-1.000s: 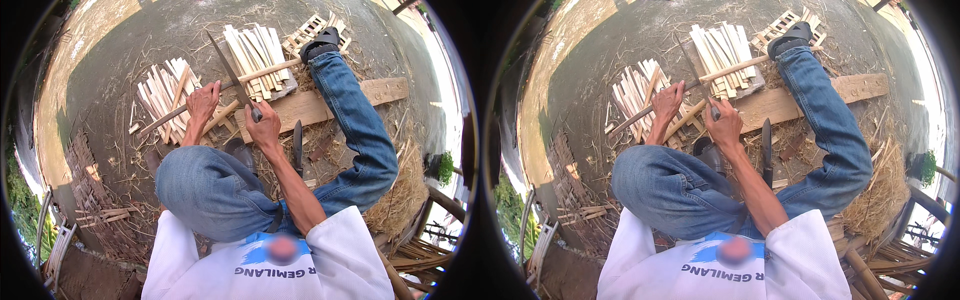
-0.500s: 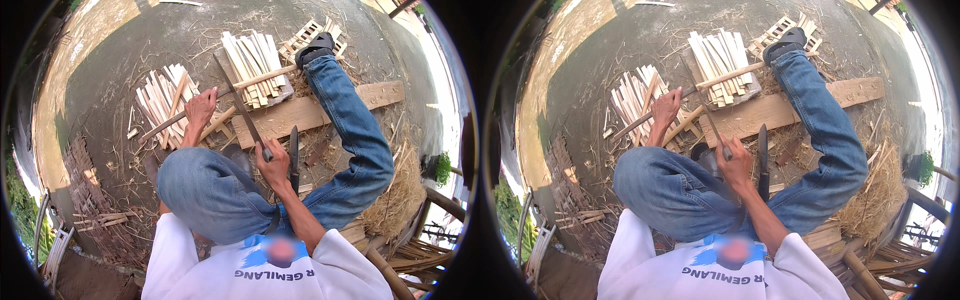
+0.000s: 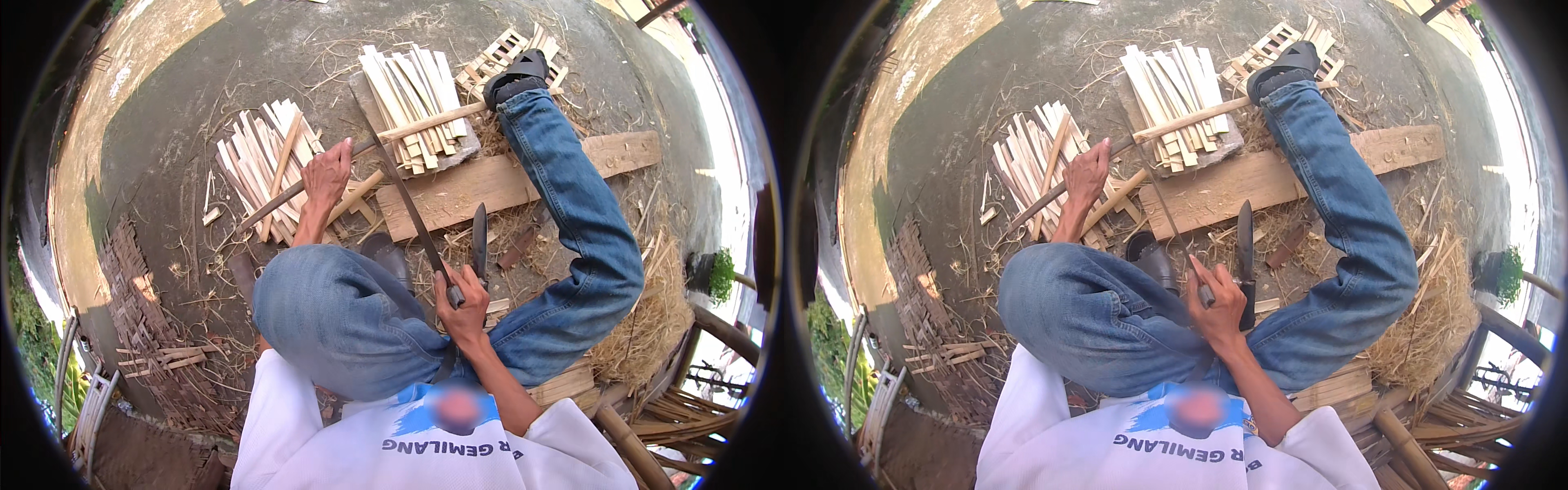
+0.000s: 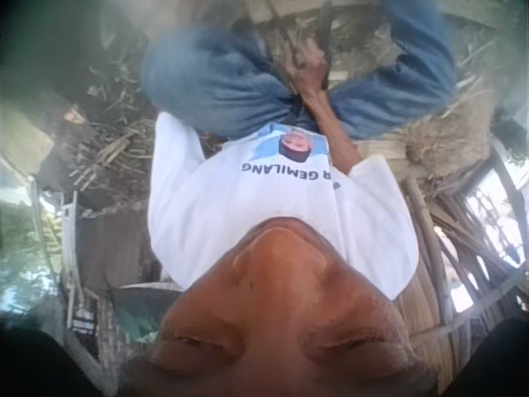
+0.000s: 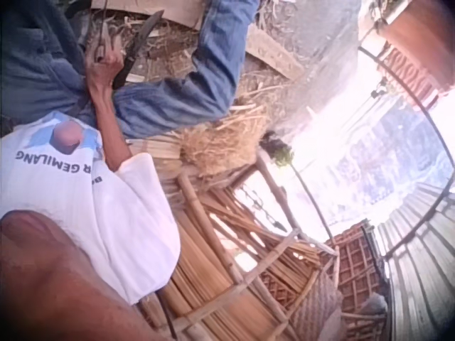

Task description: The person sits on the ground and uses a machete to split bamboo strips into thinner pieces. They repeatedly position the strips on a wooden board, strike them with the machete, and separate the resulting slats.

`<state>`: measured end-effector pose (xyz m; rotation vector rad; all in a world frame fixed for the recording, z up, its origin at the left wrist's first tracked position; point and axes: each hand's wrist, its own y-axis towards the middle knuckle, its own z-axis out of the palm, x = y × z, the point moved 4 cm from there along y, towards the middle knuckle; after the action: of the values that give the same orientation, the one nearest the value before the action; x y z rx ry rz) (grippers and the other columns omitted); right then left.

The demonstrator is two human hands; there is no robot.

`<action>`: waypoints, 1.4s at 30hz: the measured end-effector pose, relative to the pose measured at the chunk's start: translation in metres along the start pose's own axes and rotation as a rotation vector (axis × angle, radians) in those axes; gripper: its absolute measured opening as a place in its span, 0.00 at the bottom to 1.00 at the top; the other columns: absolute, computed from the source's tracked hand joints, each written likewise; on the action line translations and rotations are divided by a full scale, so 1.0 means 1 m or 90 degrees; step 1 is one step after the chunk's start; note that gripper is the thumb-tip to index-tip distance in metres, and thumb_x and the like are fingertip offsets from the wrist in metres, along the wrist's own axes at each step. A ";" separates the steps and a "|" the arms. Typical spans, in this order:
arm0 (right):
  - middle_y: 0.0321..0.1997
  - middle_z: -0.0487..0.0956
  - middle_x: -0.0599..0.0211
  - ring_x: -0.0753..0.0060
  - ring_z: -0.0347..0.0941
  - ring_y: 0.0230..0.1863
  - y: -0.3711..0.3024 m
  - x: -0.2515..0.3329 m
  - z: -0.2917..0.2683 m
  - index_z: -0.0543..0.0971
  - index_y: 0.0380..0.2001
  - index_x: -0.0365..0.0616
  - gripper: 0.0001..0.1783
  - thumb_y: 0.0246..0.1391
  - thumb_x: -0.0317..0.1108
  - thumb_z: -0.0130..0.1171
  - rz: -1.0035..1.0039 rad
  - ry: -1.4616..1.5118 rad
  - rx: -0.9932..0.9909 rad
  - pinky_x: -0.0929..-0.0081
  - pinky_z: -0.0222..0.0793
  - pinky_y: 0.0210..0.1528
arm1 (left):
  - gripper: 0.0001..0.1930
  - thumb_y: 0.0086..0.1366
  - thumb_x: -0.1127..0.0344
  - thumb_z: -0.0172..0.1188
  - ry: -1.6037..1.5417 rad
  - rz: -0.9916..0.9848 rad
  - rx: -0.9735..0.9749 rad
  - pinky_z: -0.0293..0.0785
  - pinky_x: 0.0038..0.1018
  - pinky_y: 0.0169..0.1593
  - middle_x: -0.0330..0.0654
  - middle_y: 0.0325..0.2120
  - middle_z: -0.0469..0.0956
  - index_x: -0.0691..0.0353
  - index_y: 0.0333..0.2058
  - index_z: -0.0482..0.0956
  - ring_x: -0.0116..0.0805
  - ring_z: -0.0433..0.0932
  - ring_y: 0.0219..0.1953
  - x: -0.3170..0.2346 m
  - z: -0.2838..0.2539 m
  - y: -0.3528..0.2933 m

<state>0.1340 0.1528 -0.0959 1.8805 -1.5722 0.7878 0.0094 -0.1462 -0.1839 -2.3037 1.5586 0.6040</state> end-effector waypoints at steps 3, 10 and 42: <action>0.25 0.71 0.66 0.64 0.75 0.23 0.013 0.010 0.008 0.85 0.52 0.54 0.18 0.57 0.33 0.65 -0.016 0.018 -0.008 0.65 0.69 0.28 | 0.29 0.76 0.41 0.41 -0.001 -0.012 0.008 0.69 0.48 0.28 0.51 0.15 0.77 0.55 0.28 0.80 0.54 0.79 0.22 0.005 -0.006 -0.005; 0.26 0.71 0.63 0.59 0.72 0.24 0.080 0.021 0.037 0.85 0.50 0.52 0.16 0.57 0.36 0.65 -0.050 -0.015 -0.017 0.61 0.67 0.28 | 0.31 0.77 0.41 0.39 -0.023 0.010 -0.041 0.66 0.45 0.26 0.47 0.11 0.70 0.56 0.23 0.76 0.47 0.73 0.16 0.004 0.005 0.002; 0.23 0.70 0.66 0.73 0.66 0.24 0.027 0.011 -0.094 0.85 0.39 0.35 0.07 0.60 0.26 0.63 -0.032 0.091 -0.249 0.70 0.61 0.27 | 0.17 0.73 0.49 0.56 -0.145 -0.089 0.054 0.75 0.41 0.37 0.48 0.27 0.83 0.54 0.48 0.83 0.46 0.83 0.32 -0.012 -0.025 -0.051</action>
<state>0.1014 0.2106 -0.0240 1.5400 -1.4607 0.5336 0.0577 -0.1292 -0.1557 -2.1733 1.2839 0.7206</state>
